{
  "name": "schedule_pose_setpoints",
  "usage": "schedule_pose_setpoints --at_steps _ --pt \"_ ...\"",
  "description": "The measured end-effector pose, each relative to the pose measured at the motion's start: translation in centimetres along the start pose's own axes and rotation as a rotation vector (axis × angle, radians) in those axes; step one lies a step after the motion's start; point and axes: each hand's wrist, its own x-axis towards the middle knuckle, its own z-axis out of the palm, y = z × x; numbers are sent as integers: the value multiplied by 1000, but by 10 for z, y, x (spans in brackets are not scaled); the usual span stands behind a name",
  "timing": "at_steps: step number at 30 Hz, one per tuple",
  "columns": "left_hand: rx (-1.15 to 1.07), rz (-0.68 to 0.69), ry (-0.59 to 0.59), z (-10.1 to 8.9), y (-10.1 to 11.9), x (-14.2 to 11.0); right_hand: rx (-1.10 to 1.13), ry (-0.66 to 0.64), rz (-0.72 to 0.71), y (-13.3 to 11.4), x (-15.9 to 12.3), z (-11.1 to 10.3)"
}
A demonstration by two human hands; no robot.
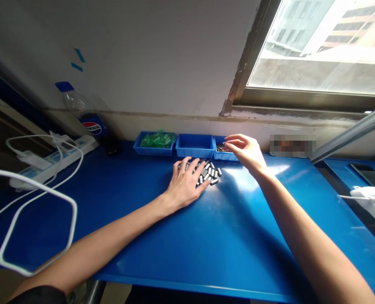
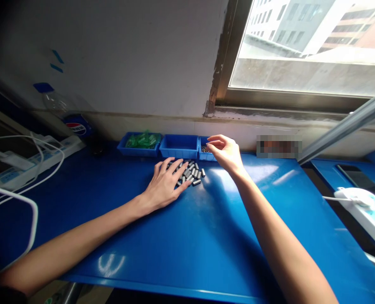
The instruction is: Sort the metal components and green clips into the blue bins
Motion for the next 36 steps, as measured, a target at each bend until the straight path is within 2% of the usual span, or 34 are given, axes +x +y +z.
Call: schedule_pose_setpoints --at_steps 5,7,8,12,15,18,23,26,29,31,33,34,36 --pt "108 153 153 -2 -3 35 -459 174 -352 17 -25 -8" --pt "145 119 249 -4 -11 49 -505 77 -378 22 -34 -4" --pt "150 94 272 -5 -15 55 -534 15 -378 25 -37 -1" --pt "23 57 203 -10 -34 71 -708 -174 -313 27 -40 11" --pt "-116 49 272 -14 -42 75 -874 -287 -261 22 -35 22" --pt "-180 48 336 -17 -44 76 -983 -333 -214 13 -29 35" --pt "-191 57 320 -17 -42 78 -1013 -359 -166 4 -21 46" --pt "-171 73 301 -14 -42 77 -955 -391 -182 1 -24 37" --pt "-151 106 269 -9 -44 75 -807 -399 -222 1 -29 18" --pt "-160 130 245 -4 -46 73 -739 -264 -256 4 -29 3" --pt "-190 145 227 0 -49 71 -795 -100 -377 11 -25 -11" --pt "-208 147 222 1 -50 71 -863 -68 -433 17 -22 -16" --pt "-249 151 220 2 -53 72 -942 -104 -459 29 -17 -24"
